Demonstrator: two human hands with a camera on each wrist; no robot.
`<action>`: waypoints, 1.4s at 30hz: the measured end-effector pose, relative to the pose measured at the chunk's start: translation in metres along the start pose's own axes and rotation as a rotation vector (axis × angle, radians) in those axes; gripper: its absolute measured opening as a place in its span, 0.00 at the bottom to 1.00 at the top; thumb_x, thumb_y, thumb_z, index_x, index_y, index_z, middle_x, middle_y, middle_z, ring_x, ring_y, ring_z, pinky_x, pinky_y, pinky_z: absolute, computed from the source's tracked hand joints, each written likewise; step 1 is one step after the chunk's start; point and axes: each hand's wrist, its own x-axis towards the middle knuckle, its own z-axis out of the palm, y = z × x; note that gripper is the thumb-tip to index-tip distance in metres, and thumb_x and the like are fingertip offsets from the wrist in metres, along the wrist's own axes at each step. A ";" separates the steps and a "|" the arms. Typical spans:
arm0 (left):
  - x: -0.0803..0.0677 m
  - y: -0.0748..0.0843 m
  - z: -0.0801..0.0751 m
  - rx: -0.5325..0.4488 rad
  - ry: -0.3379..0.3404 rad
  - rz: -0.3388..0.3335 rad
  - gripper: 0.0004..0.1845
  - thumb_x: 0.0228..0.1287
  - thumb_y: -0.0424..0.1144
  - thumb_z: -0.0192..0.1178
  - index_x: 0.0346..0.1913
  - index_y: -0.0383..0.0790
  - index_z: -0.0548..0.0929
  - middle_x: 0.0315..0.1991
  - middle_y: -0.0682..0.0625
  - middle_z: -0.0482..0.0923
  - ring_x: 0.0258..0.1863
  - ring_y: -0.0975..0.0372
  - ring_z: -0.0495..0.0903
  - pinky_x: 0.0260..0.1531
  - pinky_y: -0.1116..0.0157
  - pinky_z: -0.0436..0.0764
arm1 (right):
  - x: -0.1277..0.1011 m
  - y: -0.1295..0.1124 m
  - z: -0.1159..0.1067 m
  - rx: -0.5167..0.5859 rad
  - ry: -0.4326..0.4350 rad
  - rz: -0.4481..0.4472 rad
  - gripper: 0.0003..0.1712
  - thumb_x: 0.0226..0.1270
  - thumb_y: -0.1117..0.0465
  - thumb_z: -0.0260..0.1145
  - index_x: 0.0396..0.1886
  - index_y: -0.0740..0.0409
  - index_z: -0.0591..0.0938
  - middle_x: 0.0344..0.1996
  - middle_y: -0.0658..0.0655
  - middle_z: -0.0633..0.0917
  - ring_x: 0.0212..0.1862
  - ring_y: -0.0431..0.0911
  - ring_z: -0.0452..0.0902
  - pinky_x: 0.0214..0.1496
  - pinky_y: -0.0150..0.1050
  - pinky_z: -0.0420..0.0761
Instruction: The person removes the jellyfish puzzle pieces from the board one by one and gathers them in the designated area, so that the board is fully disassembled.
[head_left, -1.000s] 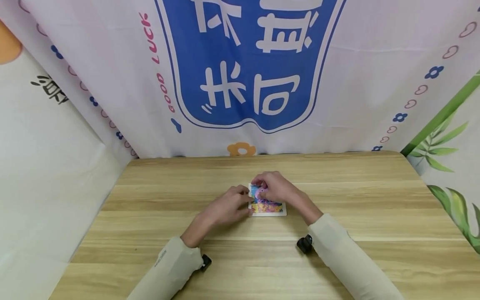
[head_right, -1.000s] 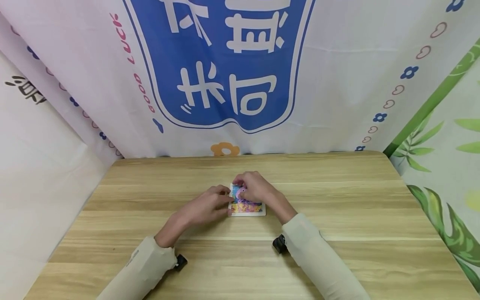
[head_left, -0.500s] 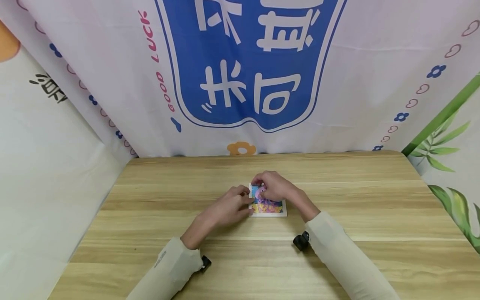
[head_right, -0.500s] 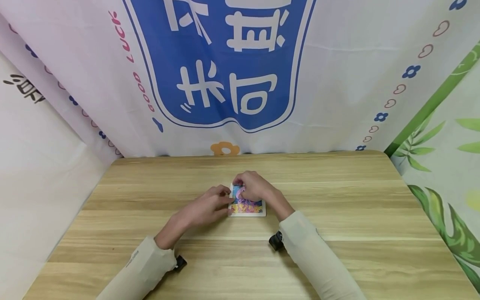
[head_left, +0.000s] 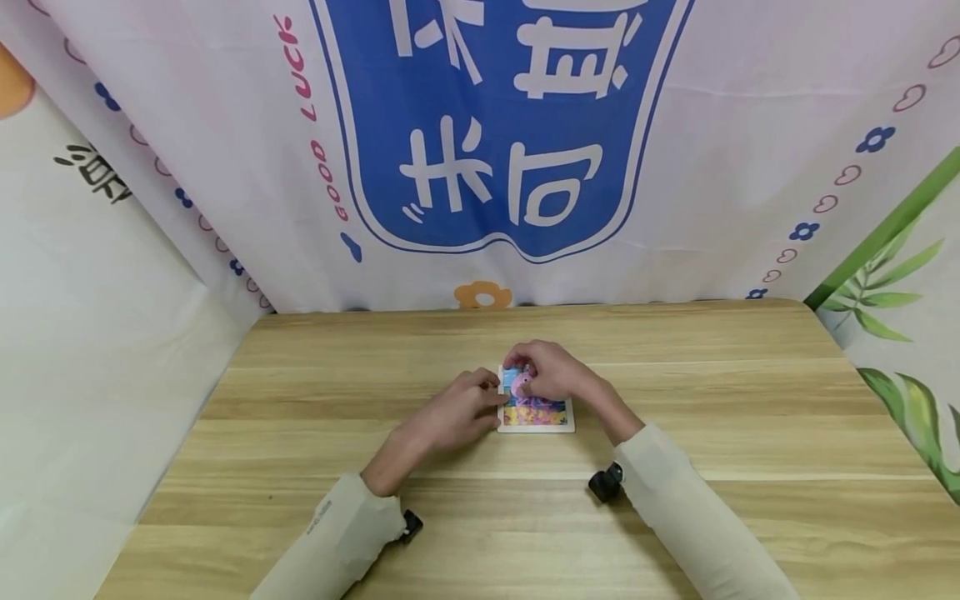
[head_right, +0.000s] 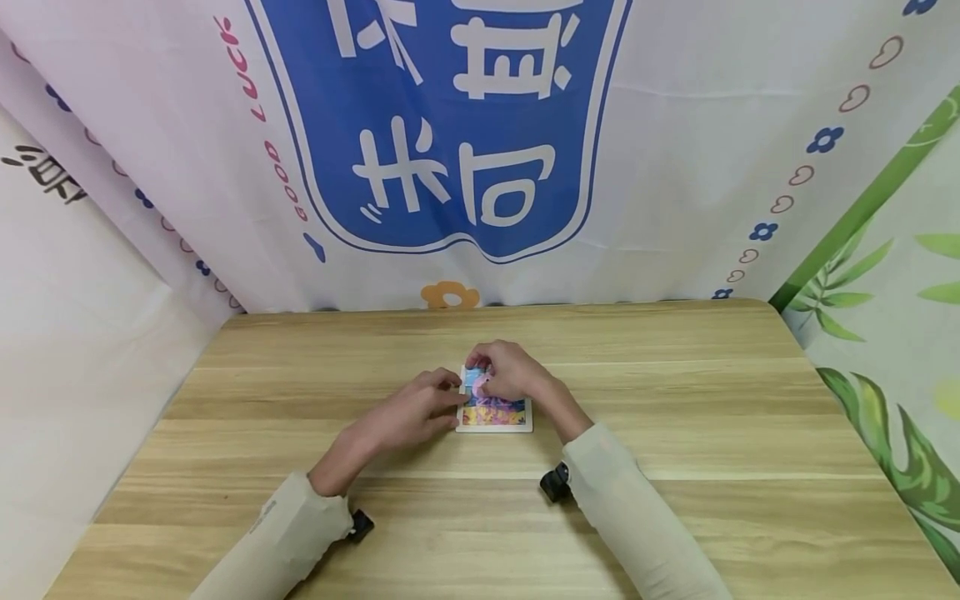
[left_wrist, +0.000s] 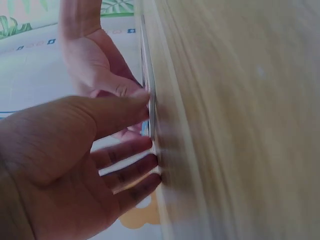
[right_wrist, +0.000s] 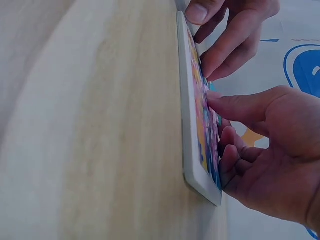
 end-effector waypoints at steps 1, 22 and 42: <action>0.001 0.000 0.000 0.003 0.005 -0.002 0.19 0.76 0.35 0.67 0.65 0.35 0.86 0.68 0.37 0.78 0.66 0.46 0.78 0.67 0.49 0.82 | 0.000 0.001 0.000 0.009 0.004 -0.001 0.21 0.66 0.73 0.72 0.58 0.57 0.86 0.48 0.55 0.88 0.44 0.46 0.76 0.50 0.38 0.79; 0.002 0.005 -0.001 0.003 0.019 -0.022 0.19 0.73 0.36 0.71 0.63 0.35 0.88 0.66 0.37 0.80 0.65 0.46 0.80 0.67 0.50 0.83 | -0.006 -0.003 0.000 0.087 0.083 0.025 0.15 0.72 0.72 0.69 0.53 0.54 0.87 0.47 0.57 0.88 0.46 0.48 0.81 0.54 0.43 0.84; 0.002 0.003 0.002 0.010 0.014 -0.047 0.19 0.73 0.37 0.71 0.63 0.37 0.88 0.68 0.37 0.79 0.67 0.46 0.79 0.71 0.50 0.81 | -0.008 0.006 -0.006 0.325 0.077 0.072 0.13 0.75 0.67 0.64 0.51 0.54 0.90 0.43 0.55 0.87 0.45 0.48 0.75 0.48 0.39 0.75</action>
